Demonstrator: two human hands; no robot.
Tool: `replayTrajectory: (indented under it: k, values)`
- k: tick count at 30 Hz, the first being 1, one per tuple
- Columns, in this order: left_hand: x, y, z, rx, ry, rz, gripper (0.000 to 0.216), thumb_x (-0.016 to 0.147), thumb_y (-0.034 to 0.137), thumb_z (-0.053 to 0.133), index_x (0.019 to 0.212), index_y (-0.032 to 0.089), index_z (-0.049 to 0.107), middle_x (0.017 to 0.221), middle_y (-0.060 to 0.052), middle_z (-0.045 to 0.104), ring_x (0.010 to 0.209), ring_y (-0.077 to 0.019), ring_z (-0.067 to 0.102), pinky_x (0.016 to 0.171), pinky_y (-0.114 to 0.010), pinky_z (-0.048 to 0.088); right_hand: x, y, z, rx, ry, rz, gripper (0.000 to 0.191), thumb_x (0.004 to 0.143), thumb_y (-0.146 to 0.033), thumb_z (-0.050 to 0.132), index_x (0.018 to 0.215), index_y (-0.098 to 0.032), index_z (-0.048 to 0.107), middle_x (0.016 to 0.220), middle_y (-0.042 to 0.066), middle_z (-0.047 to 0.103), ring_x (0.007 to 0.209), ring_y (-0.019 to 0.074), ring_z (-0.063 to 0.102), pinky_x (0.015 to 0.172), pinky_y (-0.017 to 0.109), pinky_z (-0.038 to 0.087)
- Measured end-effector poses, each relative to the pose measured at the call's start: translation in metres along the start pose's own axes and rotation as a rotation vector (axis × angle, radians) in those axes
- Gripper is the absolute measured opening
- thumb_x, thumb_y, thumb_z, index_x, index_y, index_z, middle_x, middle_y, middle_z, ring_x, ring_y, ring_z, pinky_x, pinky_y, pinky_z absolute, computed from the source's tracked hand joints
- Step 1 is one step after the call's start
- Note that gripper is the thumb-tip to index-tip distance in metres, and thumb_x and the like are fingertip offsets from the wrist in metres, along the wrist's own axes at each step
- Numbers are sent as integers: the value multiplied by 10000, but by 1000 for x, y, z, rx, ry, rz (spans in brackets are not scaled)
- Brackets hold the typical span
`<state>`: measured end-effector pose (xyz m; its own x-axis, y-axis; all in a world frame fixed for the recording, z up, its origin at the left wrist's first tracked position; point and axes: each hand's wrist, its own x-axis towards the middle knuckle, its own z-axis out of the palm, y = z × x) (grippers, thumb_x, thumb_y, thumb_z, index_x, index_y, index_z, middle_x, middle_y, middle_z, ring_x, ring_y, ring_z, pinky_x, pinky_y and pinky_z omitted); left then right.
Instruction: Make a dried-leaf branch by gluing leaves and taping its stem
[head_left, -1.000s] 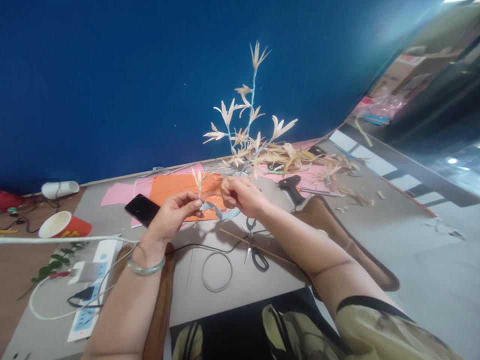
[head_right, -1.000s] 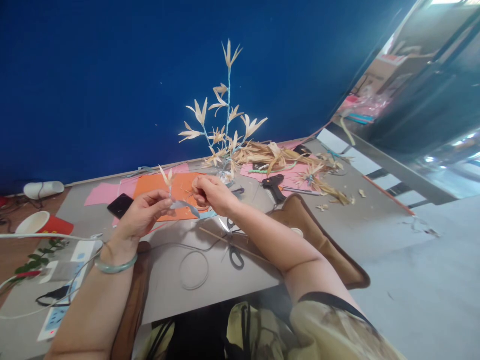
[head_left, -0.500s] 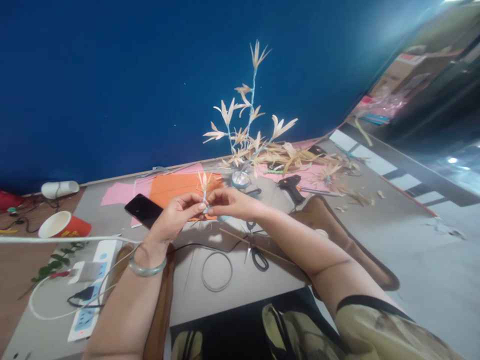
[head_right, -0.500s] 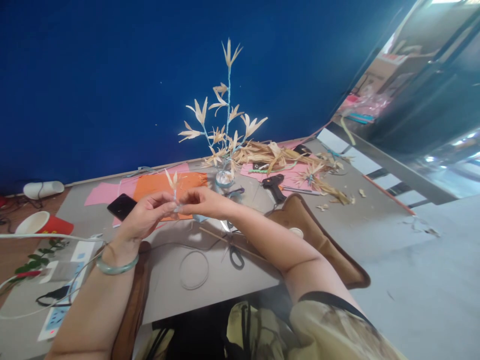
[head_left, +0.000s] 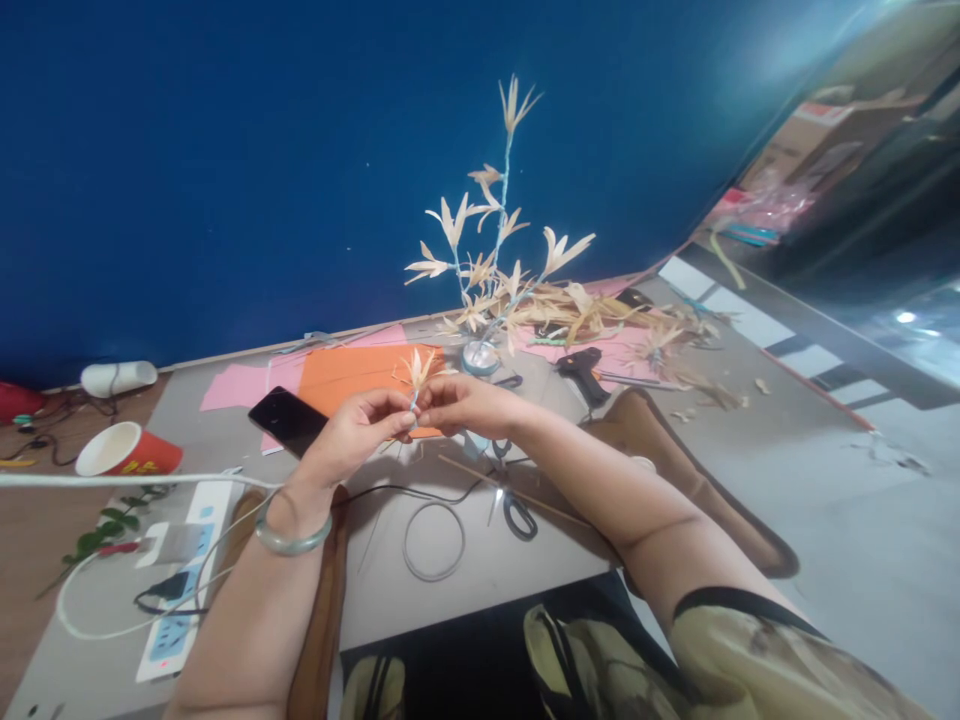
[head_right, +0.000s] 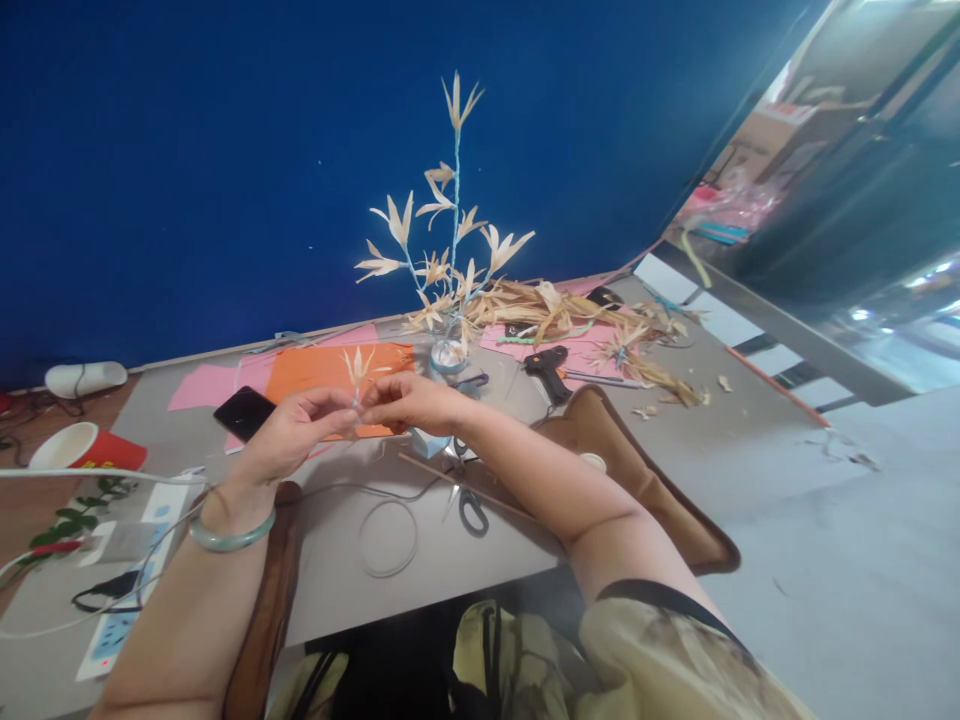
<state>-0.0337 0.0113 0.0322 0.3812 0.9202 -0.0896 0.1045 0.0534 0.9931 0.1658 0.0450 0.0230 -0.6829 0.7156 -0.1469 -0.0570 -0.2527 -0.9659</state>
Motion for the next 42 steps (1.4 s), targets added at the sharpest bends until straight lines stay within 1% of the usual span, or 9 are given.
replayTrajectory:
  k: [4,8,15,19,22,25,30,37,42]
  values:
    - [-1,2,-1,-4,-29,-15,240,779,361,711,908,160,687,841,-47,685,752,-151,646,708,-277,528,2,1,-7,-82,-30,-87,282,637,-334,810,770,-135,662,736,-6,643,647,88,560,592,218,425]
    - [-1,7,0,2,-54,-25,213,767,334,722,865,148,693,760,-38,676,672,-135,632,664,-258,517,-3,-8,-10,-417,-32,-139,262,785,-394,695,807,-133,706,784,26,672,670,103,560,619,233,418]
    - [1,5,0,26,-150,-14,198,766,330,718,856,154,700,801,-40,673,657,-128,624,665,-262,518,-17,-16,4,-836,-7,-346,120,806,-182,622,781,-150,735,792,49,708,666,125,611,637,243,437]
    - [0,5,-1,62,-161,-16,210,782,346,701,869,155,693,801,-45,668,666,-134,620,655,-260,506,-18,-17,8,-652,23,-158,129,792,-157,576,782,-140,703,539,-17,614,448,91,541,487,215,407]
    - [0,6,-1,64,-141,-13,206,786,348,696,847,151,684,775,-37,660,651,-129,611,642,-254,495,-16,-16,9,-462,21,-58,110,754,-110,552,761,-141,658,503,-42,588,440,77,538,475,192,415]
    - [0,6,0,48,-84,8,201,786,349,699,841,156,678,749,-22,658,662,-127,618,661,-251,496,-12,-14,8,-353,26,-62,11,727,-140,621,735,-140,614,497,-62,549,419,49,485,431,165,378]
    - [1,6,3,19,50,32,207,756,344,725,828,159,665,746,-7,658,651,-124,623,662,-253,507,-8,-10,5,-228,6,-52,224,755,-327,703,831,-130,627,500,-74,506,377,27,411,353,145,287]
    - [4,3,8,83,156,73,223,748,360,721,817,155,669,736,-25,679,675,-143,624,676,-274,520,-2,1,5,-225,131,-87,246,740,-360,730,760,-135,632,539,-41,562,408,56,508,385,167,399]
    - [5,-1,11,188,247,139,182,775,335,691,811,158,667,723,-21,674,667,-143,621,667,-261,498,4,7,3,-106,86,-129,245,735,-344,734,727,-133,610,512,-50,541,420,49,477,406,169,363]
